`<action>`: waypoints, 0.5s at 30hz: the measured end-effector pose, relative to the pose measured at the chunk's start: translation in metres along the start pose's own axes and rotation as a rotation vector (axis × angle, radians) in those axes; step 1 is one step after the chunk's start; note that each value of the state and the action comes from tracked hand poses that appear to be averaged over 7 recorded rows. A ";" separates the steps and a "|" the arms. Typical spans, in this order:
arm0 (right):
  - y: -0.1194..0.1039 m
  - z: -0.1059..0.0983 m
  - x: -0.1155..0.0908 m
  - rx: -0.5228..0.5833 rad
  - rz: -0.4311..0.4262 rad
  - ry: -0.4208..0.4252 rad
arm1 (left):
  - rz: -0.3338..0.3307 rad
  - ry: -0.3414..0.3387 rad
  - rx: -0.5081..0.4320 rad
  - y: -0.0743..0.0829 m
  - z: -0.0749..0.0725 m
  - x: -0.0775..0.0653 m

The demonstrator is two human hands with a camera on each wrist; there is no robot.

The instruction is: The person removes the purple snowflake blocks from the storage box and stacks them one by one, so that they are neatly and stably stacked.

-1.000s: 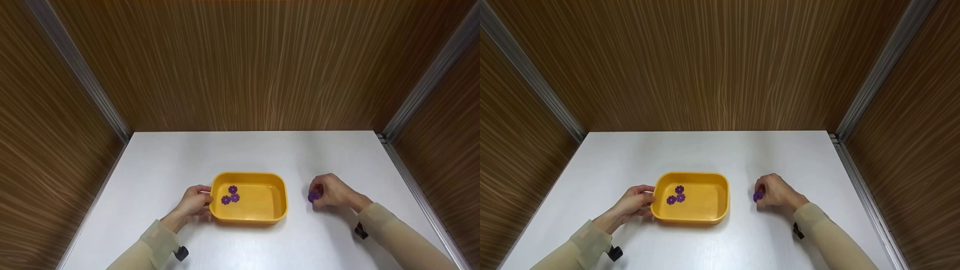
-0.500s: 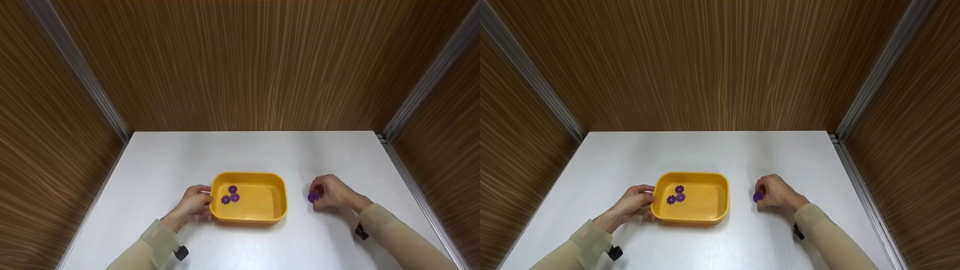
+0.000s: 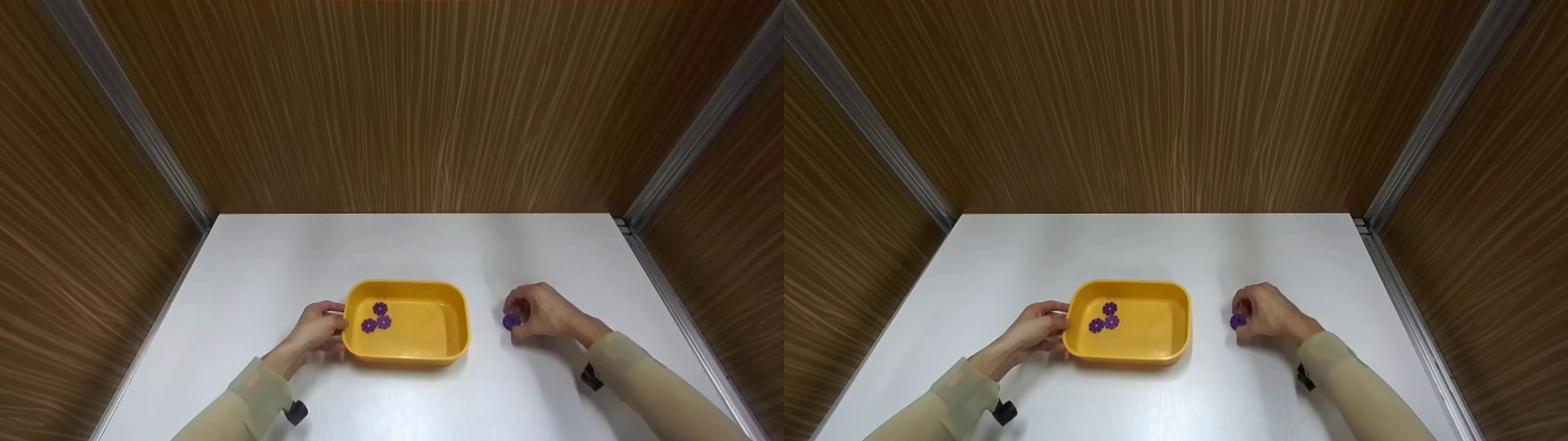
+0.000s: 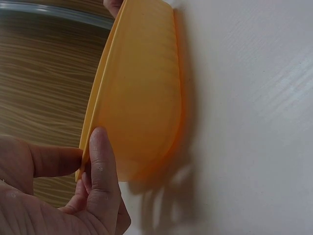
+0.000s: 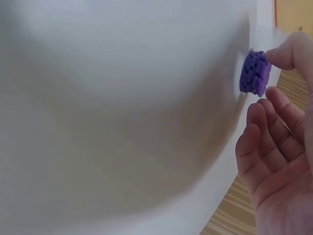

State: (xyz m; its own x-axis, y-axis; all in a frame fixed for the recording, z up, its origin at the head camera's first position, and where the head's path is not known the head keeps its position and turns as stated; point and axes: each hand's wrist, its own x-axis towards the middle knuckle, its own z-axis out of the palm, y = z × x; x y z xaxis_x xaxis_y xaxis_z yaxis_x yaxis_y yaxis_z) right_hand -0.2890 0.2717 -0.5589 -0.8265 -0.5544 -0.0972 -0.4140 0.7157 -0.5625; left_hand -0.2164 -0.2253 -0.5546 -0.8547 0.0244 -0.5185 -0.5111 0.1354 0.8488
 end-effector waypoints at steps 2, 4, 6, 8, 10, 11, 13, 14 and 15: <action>-0.003 -0.002 0.000 -0.004 -0.009 0.019 | -0.004 0.000 0.002 0.000 0.000 0.000; -0.006 -0.003 0.001 -0.014 -0.042 0.049 | -0.009 0.001 0.004 0.001 0.000 -0.001; -0.011 -0.004 0.003 -0.021 -0.088 0.078 | -0.014 0.002 0.007 0.001 -0.001 -0.002; -0.018 -0.003 0.006 -0.014 -0.135 0.096 | -0.019 0.004 0.011 0.001 -0.001 -0.003; -0.026 -0.003 0.010 0.002 -0.175 0.097 | -0.023 0.006 0.014 0.002 -0.001 -0.004; -0.030 -0.002 0.013 0.009 -0.194 0.095 | -0.024 0.007 0.013 0.002 -0.001 -0.004; -0.040 -0.001 0.018 0.027 -0.229 0.088 | -0.026 0.009 0.010 0.003 -0.001 -0.005; -0.046 -0.001 0.021 0.038 -0.243 0.083 | -0.026 0.010 0.011 0.003 -0.001 -0.005; -0.051 0.000 0.025 0.044 -0.260 0.080 | -0.024 0.011 0.010 0.003 -0.001 -0.005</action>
State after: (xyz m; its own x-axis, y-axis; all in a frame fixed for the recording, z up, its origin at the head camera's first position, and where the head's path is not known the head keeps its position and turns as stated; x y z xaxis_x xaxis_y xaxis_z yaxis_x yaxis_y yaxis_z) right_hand -0.2884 0.2216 -0.5326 -0.7228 -0.6807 0.1194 -0.6008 0.5335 -0.5953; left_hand -0.2136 -0.2261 -0.5491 -0.8430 0.0106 -0.5378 -0.5308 0.1454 0.8349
